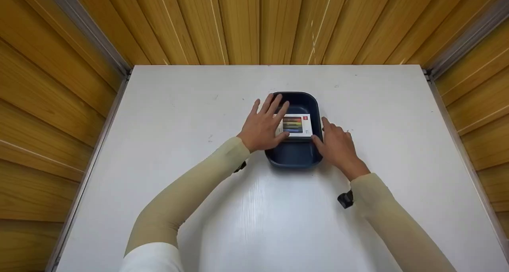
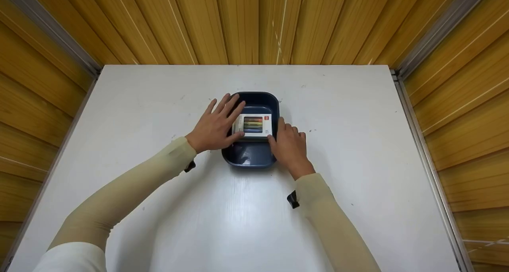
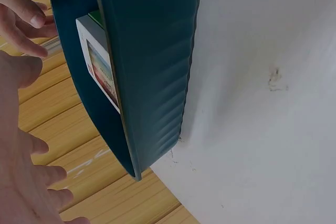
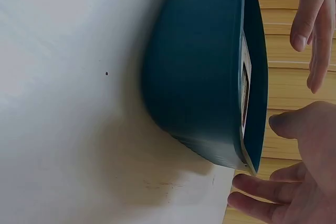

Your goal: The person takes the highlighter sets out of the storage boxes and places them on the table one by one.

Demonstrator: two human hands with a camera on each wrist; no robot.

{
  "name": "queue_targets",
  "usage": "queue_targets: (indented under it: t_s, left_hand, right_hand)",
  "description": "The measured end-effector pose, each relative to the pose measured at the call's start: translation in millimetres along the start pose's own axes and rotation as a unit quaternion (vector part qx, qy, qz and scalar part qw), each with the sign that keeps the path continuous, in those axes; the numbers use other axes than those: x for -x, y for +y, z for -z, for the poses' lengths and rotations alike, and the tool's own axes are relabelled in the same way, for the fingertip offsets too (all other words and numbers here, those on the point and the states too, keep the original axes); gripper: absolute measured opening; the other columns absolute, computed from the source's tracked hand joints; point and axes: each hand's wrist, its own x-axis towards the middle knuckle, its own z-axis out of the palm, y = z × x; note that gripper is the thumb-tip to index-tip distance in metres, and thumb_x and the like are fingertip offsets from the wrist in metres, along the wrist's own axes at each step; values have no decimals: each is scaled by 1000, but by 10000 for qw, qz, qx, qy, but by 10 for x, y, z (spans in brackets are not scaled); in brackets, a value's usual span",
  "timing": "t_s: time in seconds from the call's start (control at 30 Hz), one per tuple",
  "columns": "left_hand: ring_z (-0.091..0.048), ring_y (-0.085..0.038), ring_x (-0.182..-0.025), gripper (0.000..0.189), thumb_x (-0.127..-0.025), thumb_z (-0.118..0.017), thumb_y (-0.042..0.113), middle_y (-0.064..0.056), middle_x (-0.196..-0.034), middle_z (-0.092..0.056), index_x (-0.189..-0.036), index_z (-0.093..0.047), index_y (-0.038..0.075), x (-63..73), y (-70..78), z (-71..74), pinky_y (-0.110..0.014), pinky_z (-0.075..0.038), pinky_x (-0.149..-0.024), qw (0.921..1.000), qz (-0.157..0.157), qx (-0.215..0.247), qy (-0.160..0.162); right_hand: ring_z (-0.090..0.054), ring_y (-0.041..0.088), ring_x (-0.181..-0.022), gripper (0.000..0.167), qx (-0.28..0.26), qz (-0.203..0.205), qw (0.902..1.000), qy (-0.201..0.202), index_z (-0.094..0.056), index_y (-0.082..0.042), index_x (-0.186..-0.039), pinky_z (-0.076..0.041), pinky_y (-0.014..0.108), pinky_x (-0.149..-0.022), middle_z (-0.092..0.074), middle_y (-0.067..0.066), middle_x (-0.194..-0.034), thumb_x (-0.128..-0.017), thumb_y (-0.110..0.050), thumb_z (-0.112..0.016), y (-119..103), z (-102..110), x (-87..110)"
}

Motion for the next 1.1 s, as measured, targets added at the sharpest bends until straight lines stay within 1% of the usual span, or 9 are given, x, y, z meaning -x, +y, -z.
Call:
queue_targets:
  t_s: [0.2,0.4,0.53,0.6,0.7,0.8,0.93,1.0,1.1]
  left_hand:
    - [-7,-31,-151,85,-92,-43,64,-10,-164,-10,-157,-10,20,-11,6,-28,-54,-14,-120,10000,-4,-37,-72]
    - [-9,-31,-151,85,-92,-44,63,-10,-163,-11,-157,-11,20,-14,9,-52,-53,-15,-120,10000,-4,-8,-73]
    - [-9,-31,-151,85,-92,-43,64,-10,-163,-11,-157,-10,19,-20,6,-72,-52,-15,-121,9999,-13,-19,-109]
    - [-9,-30,-151,85,-92,-43,64,-11,-163,-12,-157,-10,19,-22,5,-80,-52,-15,-121,9999,-18,-11,-132]
    - [-9,-30,-151,85,-92,-43,63,-11,-163,-12,-157,-11,18,-24,2,-89,-52,-16,-121,9999,-34,34,-164]
    - [-10,-30,-151,85,-92,-43,63,-11,-163,-13,-157,-11,18,-22,-1,-100,-51,-16,-121,9998,-59,49,-177]
    - [-13,-30,-151,84,-92,-45,62,-12,-162,-16,-156,-13,16,-22,-8,-126,-51,-17,-120,9999,-122,68,-94]
    - [-14,-30,-151,84,-93,-44,62,-12,-162,-17,-156,-14,15,-26,-10,-138,-50,-18,-120,9999,-141,55,-70]
    - [-13,-29,-151,84,-93,-43,62,-12,-162,-17,-156,-14,15,-40,-13,-156,-49,-18,-121,9998,-143,18,-108]
  right_hand:
    - [-49,43,-123,70,-54,-105,9999,-39,-23,3,-150,-34,61,-105,-56,26,-128,-99,-36,-49,11,-32,7]
    - [-46,44,-129,67,-143,-250,9995,-116,-26,5,-148,-36,58,-106,-48,30,-139,-99,-35,-48,15,-48,9]
    - [-51,44,-125,64,-213,-300,9992,-130,-33,7,-144,-41,57,-102,-50,31,-136,-99,-36,-49,16,-64,9]
    - [-55,43,-120,62,-273,-329,9990,-141,-37,8,-141,-45,56,-98,-54,30,-132,-99,-36,-48,24,-75,8]
    - [-62,38,-107,57,-321,-379,9986,-160,-44,8,-133,-50,52,-90,-60,28,-123,-99,-38,-48,34,-88,9]
    - [-63,33,-91,51,-317,-407,9986,-132,-51,6,-122,-52,46,-76,-64,25,-109,-99,-39,-48,41,-97,12]
    - [-57,27,-73,43,-262,-370,9990,-15,-56,4,-105,-45,36,-59,-63,19,-87,-98,-38,-50,46,-98,18]
    - [-56,25,-68,41,-236,-332,9992,33,-56,3,-99,-41,33,-55,-61,17,-80,-98,-37,-50,50,-100,17]
    - [-56,24,-64,41,-221,-340,9992,17,-57,3,-96,-39,31,-52,-60,16,-77,-98,-37,-50,54,-104,10]
